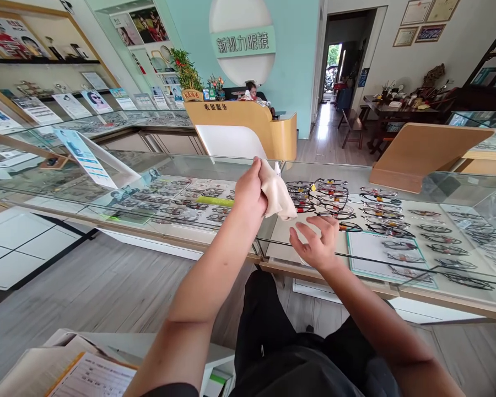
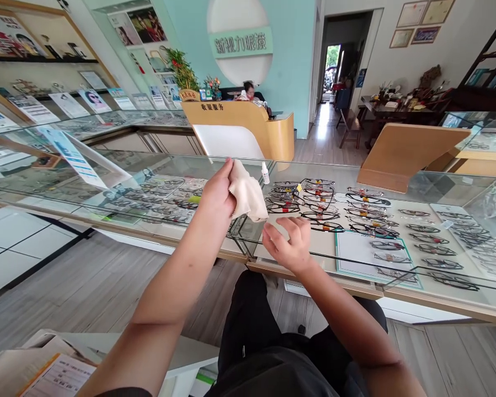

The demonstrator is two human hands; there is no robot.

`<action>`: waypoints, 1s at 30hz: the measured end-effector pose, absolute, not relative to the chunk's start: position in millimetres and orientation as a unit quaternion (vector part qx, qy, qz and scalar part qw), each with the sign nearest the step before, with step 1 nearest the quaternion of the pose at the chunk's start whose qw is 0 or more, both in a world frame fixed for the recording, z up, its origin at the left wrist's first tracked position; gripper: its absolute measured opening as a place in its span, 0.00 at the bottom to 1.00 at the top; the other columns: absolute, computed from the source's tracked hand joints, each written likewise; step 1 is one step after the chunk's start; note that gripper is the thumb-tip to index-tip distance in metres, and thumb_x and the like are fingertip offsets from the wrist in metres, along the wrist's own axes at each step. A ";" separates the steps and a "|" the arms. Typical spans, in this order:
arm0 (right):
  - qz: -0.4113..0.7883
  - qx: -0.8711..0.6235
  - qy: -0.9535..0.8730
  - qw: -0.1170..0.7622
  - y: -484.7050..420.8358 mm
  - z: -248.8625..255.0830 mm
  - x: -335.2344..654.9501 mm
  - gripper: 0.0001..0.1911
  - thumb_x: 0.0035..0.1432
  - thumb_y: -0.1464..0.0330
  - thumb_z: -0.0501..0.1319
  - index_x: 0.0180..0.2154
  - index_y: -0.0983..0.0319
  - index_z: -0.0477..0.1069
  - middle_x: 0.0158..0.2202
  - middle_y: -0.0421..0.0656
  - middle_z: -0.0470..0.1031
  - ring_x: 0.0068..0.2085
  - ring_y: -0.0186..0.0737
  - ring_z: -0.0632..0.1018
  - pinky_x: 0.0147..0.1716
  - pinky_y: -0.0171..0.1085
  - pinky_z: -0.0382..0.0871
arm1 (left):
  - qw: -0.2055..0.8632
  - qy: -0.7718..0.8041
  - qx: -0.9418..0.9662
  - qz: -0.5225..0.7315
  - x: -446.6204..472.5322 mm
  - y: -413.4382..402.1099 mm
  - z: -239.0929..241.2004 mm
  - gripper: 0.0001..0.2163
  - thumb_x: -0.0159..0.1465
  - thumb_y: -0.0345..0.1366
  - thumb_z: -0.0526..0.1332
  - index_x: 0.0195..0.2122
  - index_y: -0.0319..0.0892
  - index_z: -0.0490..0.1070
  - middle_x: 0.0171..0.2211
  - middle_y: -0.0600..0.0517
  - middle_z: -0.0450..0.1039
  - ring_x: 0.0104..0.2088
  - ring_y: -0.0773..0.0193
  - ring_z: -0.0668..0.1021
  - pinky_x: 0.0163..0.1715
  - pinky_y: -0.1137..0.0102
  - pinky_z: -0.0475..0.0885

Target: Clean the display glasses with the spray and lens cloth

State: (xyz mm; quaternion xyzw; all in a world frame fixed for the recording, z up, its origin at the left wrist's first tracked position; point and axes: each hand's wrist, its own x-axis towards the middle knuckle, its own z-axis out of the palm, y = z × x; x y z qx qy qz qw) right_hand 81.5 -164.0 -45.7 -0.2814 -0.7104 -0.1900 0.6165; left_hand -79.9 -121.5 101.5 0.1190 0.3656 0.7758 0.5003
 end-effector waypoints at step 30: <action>-0.189 -0.246 -0.798 0.516 -150.5 18.3 121.9 0.08 0.71 0.70 0.65 0.49 0.52 0.77 0.49 0.44 0.89 0.43 0.47 0.83 0.43 0.47 0.72 | 0.615 0.385 0.058 0.686 -82.6 -128.9 73.3 0.17 0.76 0.37 0.61 0.28 0.41 0.69 0.23 0.52 0.72 0.23 0.63 0.76 0.35 0.66 0.77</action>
